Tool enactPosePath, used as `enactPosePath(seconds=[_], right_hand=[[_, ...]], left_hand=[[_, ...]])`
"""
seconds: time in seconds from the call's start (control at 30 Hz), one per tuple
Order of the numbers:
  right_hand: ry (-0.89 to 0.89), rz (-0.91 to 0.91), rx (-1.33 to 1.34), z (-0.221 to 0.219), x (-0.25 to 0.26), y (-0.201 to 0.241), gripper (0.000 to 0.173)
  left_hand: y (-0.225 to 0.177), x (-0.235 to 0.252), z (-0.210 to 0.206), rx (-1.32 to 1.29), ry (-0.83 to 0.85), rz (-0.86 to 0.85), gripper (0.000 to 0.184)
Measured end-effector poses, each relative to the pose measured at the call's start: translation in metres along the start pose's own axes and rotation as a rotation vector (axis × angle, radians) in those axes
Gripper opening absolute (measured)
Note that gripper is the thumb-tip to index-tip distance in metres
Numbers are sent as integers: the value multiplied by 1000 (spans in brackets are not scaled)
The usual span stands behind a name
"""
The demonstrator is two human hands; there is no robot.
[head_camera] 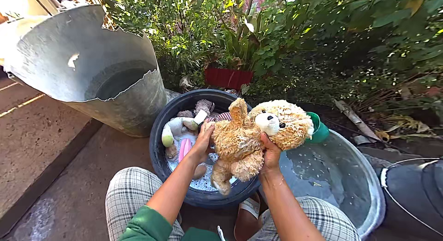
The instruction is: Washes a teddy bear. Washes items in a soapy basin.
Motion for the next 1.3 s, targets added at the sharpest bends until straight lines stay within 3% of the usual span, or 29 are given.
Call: enactPosePath(seconds=[0.13,0.23,0.33,0.4,0.5,0.6,0.63,0.67,0.73,0.8,0.9,1.03,1.1,1.17,1.2,1.3], right_hand=[[150,-16,129,2,-5,-13,32],[201,-68,121,-2,-2,-18,21],[138,-135,-33,-7,-7,-21,26],[103,-193,-117,-10,-13,-27,24],[118,-215,-143,-13,-15,-31,24],[124,-209,-143,-12,-15,-31,24],[129,-214,-158,-12,-15,-30,24],[136,-222,-174,-12,-16,-30,24],[147,-236,-205,-12,-17,-29,24],[137,-242,-219,-12,-18,-29,25],[110,-239,-219,-12,-19,-27,26],[95,-156,-166,-10,-13,-22,28],[55,-68,-137,-9,-8,-12,27],[15,7,-91,-7,-1,-1,22],[6,42,-63,-6,3,5,21],[-20,97,63,-5,14,22,22]], left_hand=[[-7,-16,-17,-308,68,14,57],[-14,-8,-4,-395,-33,-72,39],[-34,-4,14,-318,-170,-265,26],[-43,-3,21,-215,-221,-380,40],[-46,-3,22,-116,-158,-472,56],[-48,-6,19,-103,-151,-519,33],[-48,-7,19,-91,-185,-522,20],[-46,-7,20,-63,-234,-515,19],[-42,-7,20,-19,-299,-483,29],[-39,-11,19,-5,-325,-451,26],[-34,-14,15,-8,-331,-419,25],[-24,-12,9,-253,-241,-285,21],[-22,-9,7,-379,-164,-238,31],[-20,-3,7,-406,-67,-210,53],[-16,2,9,-341,-52,-199,60],[-6,15,24,203,-184,-267,48]])
Point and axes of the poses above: each hand's wrist, its own x-axis towards the middle knuckle, its own z-axis out of the back of the hand, y = z × x, the point moved 7 cm from there along x, towards the middle knuckle, and after that the axes turned 7 degrees about -y, right-handed, at the moved point
